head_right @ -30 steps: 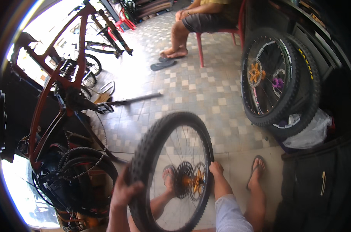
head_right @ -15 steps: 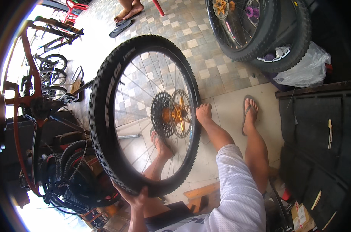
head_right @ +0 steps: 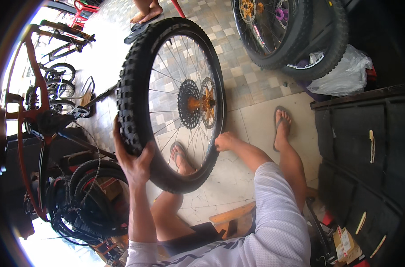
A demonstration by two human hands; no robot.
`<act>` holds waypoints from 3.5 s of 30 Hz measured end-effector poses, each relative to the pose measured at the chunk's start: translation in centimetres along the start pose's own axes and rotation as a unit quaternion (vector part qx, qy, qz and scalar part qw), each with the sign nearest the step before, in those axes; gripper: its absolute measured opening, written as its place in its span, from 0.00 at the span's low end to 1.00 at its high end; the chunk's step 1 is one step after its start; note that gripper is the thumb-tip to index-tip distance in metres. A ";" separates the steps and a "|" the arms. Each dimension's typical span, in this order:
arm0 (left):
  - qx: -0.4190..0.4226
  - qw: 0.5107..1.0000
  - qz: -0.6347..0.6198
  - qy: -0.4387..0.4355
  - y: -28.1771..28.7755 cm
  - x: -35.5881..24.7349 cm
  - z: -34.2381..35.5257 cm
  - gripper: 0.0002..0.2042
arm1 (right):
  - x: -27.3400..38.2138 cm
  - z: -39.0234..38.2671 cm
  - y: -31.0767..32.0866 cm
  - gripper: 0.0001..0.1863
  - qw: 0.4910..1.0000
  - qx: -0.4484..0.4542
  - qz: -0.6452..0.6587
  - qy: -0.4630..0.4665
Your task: The person removes a tire from a bicycle wheel, then installs a new tire onto the same wheel. The person works by hand, manipulating the tire bead onto the rim.
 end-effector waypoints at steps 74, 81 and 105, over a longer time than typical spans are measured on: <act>0.001 0.998 -0.020 0.066 8.7 1.9 -13.4 0.51 | 34.5 -20.6 10.9 0.13 0.809 -0.556 0.104 0.164; -0.024 0.999 0.019 0.025 6.1 -2.9 -17.4 0.49 | 30.2 -17.2 22.7 0.27 0.748 -0.610 0.229 0.125; 0.080 0.938 -0.261 0.215 6.0 1.2 -10.7 0.26 | 29.5 -22.3 9.1 0.11 0.770 -0.470 0.222 0.369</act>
Point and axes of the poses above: each hand's wrist, its own z-axis towards the middle knuckle, its own y-axis out of the back of the hand, x = y × z, the point moved 6 cm from there along z, towards the middle knuckle, and after that the axes turned 15 degrees about z, right-handed, at the moved point
